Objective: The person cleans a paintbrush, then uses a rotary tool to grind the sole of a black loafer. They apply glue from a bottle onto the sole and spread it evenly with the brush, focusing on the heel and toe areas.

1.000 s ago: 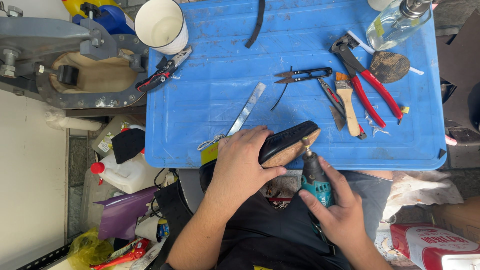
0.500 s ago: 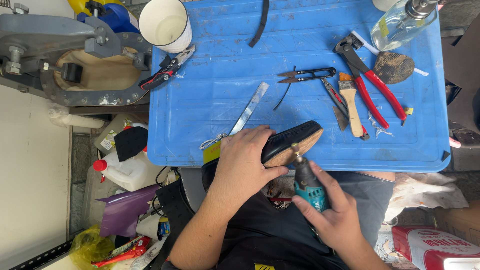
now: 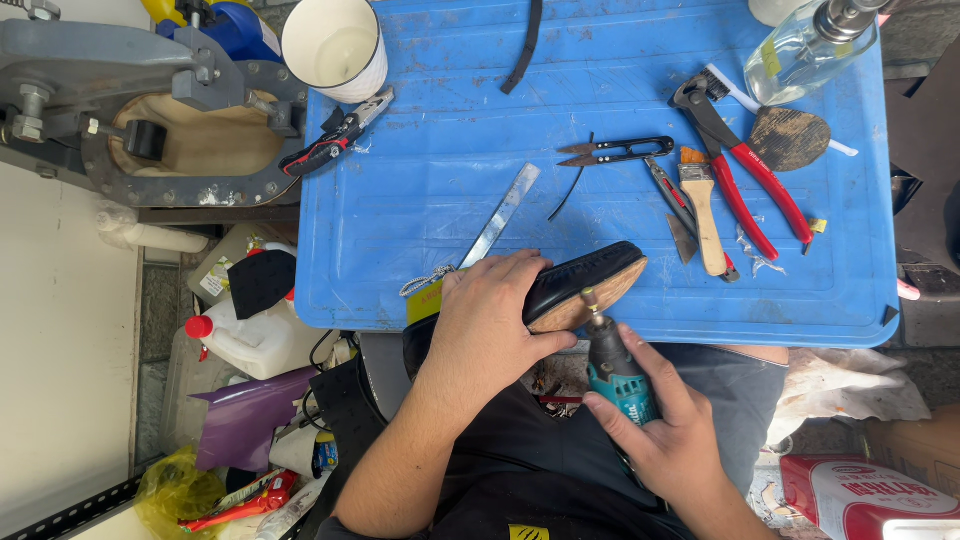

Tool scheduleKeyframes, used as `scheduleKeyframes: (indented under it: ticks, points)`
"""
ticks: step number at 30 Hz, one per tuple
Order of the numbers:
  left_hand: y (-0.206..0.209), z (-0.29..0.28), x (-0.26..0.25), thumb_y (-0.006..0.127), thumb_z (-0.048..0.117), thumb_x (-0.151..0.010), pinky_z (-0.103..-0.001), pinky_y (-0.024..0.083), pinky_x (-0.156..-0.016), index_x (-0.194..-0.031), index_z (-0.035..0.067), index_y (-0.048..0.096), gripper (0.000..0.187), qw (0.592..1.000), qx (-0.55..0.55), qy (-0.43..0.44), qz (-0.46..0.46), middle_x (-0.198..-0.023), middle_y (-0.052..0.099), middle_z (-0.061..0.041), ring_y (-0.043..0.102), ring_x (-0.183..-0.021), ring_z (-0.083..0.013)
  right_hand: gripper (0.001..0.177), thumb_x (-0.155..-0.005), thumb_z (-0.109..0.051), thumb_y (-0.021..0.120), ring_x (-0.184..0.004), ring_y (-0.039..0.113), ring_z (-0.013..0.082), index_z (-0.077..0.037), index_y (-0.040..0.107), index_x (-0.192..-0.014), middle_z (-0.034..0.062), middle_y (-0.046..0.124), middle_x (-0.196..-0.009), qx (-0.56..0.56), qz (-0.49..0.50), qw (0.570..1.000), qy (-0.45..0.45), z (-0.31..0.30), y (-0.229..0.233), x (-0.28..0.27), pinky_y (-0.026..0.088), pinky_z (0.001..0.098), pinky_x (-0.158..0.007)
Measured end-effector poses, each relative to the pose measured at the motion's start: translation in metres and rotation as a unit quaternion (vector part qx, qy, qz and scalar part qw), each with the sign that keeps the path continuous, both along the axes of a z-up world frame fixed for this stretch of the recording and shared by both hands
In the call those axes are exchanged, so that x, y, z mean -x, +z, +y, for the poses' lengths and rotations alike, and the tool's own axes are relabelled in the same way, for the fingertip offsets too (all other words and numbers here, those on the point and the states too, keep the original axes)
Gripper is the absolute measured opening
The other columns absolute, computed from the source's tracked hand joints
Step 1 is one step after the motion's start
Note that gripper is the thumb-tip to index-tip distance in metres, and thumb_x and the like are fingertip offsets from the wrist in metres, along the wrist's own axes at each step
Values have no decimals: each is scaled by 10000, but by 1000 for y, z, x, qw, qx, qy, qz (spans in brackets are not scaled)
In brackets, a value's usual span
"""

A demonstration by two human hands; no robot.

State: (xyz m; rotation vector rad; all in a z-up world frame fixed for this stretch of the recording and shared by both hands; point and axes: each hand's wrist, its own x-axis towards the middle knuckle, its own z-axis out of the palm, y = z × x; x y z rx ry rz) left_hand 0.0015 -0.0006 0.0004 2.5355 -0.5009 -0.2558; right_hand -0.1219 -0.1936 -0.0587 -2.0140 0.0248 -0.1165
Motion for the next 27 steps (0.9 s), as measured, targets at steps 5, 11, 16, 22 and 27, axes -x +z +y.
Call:
scheduleKeyframes:
  ticks: [5,11,16,22,27]
  points:
    - [0,0,1,917,488,-600,-525,383,-1015,-1264,31,649,849,1000,5,-2,-9,-1330,650,-146,579,-1248,-318,726,-817,-105,805,-1197,674,221,34,481,-1451,220,668,-1345,-46,-24,998,-32,-10,-8,-5,525,329,-1012]
    - [-1,-1,1,917,482,-592,-523,382,-998,-1261,38,653,845,1000,0,1,-1,-1335,646,-142,572,-1253,-311,739,-824,-102,800,-1208,669,214,44,464,-1466,220,664,-1344,-77,-7,997,-26,-11,-9,-3,535,328,-1014]
    - [-2,0,1,916,484,-597,-523,383,-1000,-1266,38,650,847,1000,-5,0,-3,-1340,646,-141,571,-1256,-315,773,-774,-153,844,-1075,733,181,6,502,-1449,177,735,-1217,-32,10,999,-7,-5,0,-2,567,313,-925]
    - [-3,0,-1,920,498,-597,-524,378,-1014,-1272,41,645,860,1000,-5,-1,5,-1341,642,-144,571,-1250,-315,754,-780,-143,840,-1100,721,198,14,507,-1438,181,712,-1253,-19,-16,1000,-2,-3,0,-2,560,324,-936]
    - [-2,-1,0,922,490,-587,-535,377,-1009,-1272,42,642,865,1000,-5,1,5,-1344,636,-148,565,-1248,-323,726,-857,-58,732,-1006,702,162,14,403,-1500,168,636,-1364,-196,39,978,-57,-19,-6,-3,636,304,-791]
